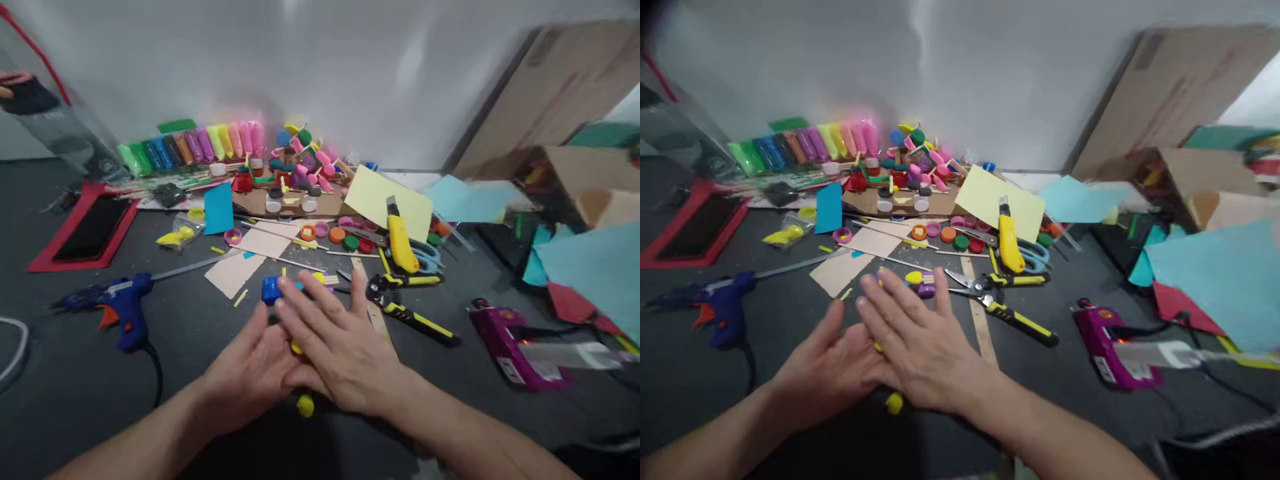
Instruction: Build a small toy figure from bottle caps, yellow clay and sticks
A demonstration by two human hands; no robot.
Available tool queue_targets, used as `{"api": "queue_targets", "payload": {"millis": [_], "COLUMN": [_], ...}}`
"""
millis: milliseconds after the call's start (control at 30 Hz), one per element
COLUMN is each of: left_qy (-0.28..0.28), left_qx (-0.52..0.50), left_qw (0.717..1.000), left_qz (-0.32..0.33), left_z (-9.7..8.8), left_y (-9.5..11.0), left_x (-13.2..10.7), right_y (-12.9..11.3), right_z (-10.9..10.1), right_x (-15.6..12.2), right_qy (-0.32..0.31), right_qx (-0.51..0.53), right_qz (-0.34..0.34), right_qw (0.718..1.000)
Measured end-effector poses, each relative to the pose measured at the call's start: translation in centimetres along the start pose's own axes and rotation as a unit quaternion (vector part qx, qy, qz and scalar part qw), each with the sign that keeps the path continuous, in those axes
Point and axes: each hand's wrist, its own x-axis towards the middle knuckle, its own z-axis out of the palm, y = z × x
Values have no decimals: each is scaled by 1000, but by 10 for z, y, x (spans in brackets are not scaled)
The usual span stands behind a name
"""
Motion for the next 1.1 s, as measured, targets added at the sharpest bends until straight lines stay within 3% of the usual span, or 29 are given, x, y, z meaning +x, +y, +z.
{"api": "queue_targets", "payload": {"millis": [100, 300, 367, 533, 733, 833, 967, 1100], "left_qy": [5, 37, 25, -54, -17, -24, 7, 28], "left_qx": [-3, -58, -52, -60, -39, -32, 35, 3], "left_qw": [1000, 998, 998, 997, 999, 999, 999, 1000], "left_qz": [-15, 14, 10, -15, -2, -19, -2, -6], "left_z": [-5, -10, -9, -5, -9, -8, -3, -2], "left_y": [-2, 16, 16, 7, 12, 8, 6, 10], "left_x": [1, -6, -9, -7, -5, -4, -2, -2], "right_y": [1, -7, -7, 2, -4, -1, 13, 23], "right_z": [2, 3, 2, -3, 0, -1, -6, -9], "right_x": [-4, -3, -2, -6, -4, -3, -6, -9], "right_qy": [-12, -55, -69, -31, -52, -24, 50, 106], "right_qx": [1, 63, 68, 25, 51, 30, 52, 108], "right_qz": [-14, -117, -129, -57, -117, -70, 5, 32], "right_qw": [1000, 990, 987, 998, 990, 997, 997, 988]}}
